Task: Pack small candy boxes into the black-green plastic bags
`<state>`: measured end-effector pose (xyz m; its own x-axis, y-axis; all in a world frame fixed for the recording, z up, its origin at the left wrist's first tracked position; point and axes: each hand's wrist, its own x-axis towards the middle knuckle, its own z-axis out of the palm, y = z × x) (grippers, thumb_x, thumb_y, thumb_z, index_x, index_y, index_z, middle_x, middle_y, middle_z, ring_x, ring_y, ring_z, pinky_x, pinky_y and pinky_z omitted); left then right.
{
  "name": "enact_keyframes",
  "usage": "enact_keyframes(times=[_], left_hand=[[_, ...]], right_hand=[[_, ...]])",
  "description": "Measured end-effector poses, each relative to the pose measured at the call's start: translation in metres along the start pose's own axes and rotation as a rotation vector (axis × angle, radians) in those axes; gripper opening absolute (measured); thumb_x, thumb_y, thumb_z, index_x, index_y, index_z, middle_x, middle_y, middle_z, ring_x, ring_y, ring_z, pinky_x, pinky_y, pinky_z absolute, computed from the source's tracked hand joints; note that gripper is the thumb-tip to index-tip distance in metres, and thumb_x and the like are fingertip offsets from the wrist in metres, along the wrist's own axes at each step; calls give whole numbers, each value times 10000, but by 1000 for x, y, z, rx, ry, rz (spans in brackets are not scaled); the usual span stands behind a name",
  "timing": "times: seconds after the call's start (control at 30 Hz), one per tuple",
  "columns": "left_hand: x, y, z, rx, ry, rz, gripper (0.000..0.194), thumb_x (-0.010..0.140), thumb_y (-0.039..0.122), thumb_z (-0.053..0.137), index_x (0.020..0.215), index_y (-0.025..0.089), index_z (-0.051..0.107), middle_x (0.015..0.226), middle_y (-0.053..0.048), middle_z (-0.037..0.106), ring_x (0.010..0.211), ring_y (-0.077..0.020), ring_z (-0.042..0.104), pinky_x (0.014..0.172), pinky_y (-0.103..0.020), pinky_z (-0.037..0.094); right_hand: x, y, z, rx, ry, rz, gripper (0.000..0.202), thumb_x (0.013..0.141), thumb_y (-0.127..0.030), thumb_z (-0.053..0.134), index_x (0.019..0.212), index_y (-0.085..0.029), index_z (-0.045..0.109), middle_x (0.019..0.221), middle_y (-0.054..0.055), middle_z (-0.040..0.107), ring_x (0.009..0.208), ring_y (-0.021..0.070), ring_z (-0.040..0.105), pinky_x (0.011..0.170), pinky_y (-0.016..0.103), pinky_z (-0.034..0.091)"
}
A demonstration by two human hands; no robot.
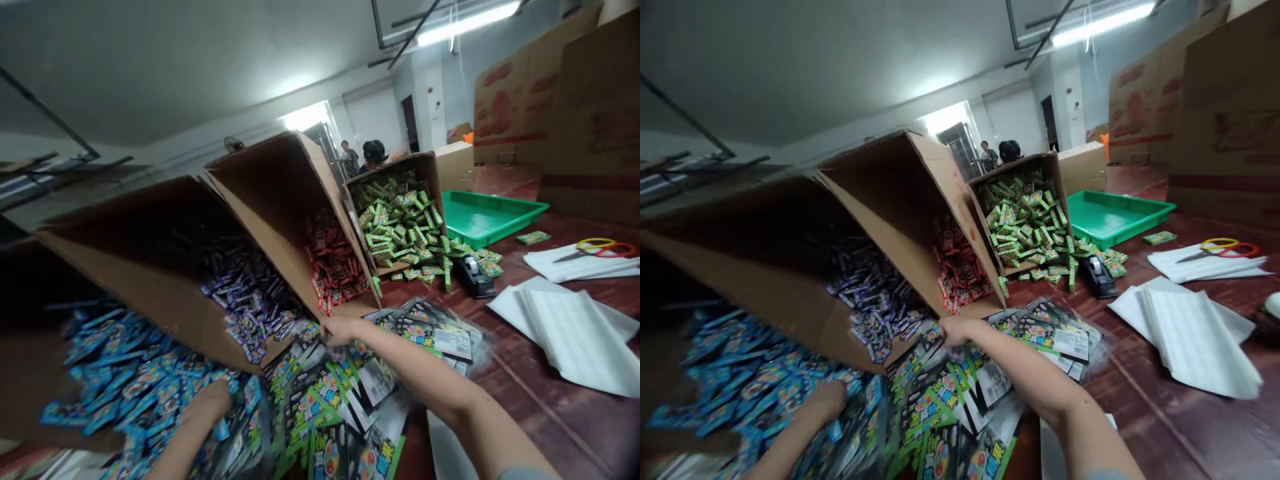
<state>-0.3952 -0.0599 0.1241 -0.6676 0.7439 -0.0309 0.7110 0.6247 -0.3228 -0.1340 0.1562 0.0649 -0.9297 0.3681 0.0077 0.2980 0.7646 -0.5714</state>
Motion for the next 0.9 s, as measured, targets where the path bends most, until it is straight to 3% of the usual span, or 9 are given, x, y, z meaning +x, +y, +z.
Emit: enact_keyframes(times=[0.1, 0.17, 0.3, 0.47, 0.53, 0.6, 0.67, 0.77, 0.9], left_hand=[[-25, 27, -10, -140, 6, 122, 279, 958, 90, 491, 868, 176, 740, 1011, -150, 829, 1078, -313, 810, 965, -381, 577], [-45, 59, -13, -289, 27, 246, 306, 1038, 200, 437, 1084, 206, 739, 1135, -103, 823, 1132, -241, 785, 1016, -326, 544], [-95, 139, -8, -604, 7, 485, 436, 1093, 509, 388, 1058, 218, 711, 947, -43, 797, 927, -224, 768, 863, -306, 557], [-156, 216, 21, -935, -169, 855, 241, 975, 400, 656, 1109, 215, 732, 1089, -55, 784, 1019, -219, 761, 913, -314, 586], [-168, 232, 34, -1065, -234, 1046, 349, 900, 281, 745, 1234, 188, 704, 1251, -114, 741, 1210, -254, 724, 1062, -377, 576], [-169, 239, 49, -1160, -349, 1070, 436, 877, 253, 775, 1298, 205, 672, 1388, -126, 671, 1341, -247, 665, 1108, -377, 568], [-163, 240, 65, -1178, -344, 1120, 481, 898, 242, 771, 1362, 216, 648, 1491, -142, 599, 1431, -261, 595, 1177, -432, 528], [-166, 239, 77, -1052, -99, 1134, 500, 937, 351, 781, 1394, 221, 627, 1477, -142, 606, 1420, -288, 578, 1241, -511, 456], [-200, 255, 67, -749, -3, 1093, 1048, 733, 586, 932, 1574, 169, 465, 1593, -185, 524, 1483, -400, 478, 1267, -579, 388]], right_hand=[[-64, 30, -7, -73, -51, 92, 513, 979, -438, 769, 1416, -200, 644, 1436, 122, 668, 1258, 290, 686, 1043, 516, 608], [-105, 33, 1, -138, 45, 186, 791, 884, -466, 858, 1564, -217, 540, 1610, 190, 552, 1472, 405, 549, 1175, 636, 496], [-193, 13, 56, -248, 257, 303, 925, 944, -486, 758, 1714, -191, 339, 1786, 246, 295, 1671, 471, 222, 1320, 754, 147], [-323, 19, 140, -381, 198, 166, 713, 897, -474, 768, 1574, -348, 581, 1658, 127, 564, 1564, 470, 447, 1264, 821, 223], [-374, 26, 146, -473, 214, 270, 578, 951, -391, 682, 1526, -358, 625, 1618, 116, 608, 1501, 472, 519, 1208, 869, 251], [-412, 29, 135, -555, 250, 385, 560, 1013, -394, 593, 1567, -321, 577, 1646, 142, 570, 1499, 470, 514, 1199, 889, 229], [-429, 26, 116, -559, 251, 427, 610, 1053, -449, 536, 1636, -281, 476, 1696, 158, 501, 1574, 451, 422, 1234, 838, 257], [-418, 17, 94, -482, 232, 419, 693, 1059, -556, 518, 1663, -234, 407, 1678, 192, 501, 1563, 443, 420, 1237, 786, 321], [-368, 9, 86, -340, 158, 326, 884, 969, -660, 647, 1670, -193, 378, 1630, 209, 539, 1494, 432, 479, 1250, 687, 371]])
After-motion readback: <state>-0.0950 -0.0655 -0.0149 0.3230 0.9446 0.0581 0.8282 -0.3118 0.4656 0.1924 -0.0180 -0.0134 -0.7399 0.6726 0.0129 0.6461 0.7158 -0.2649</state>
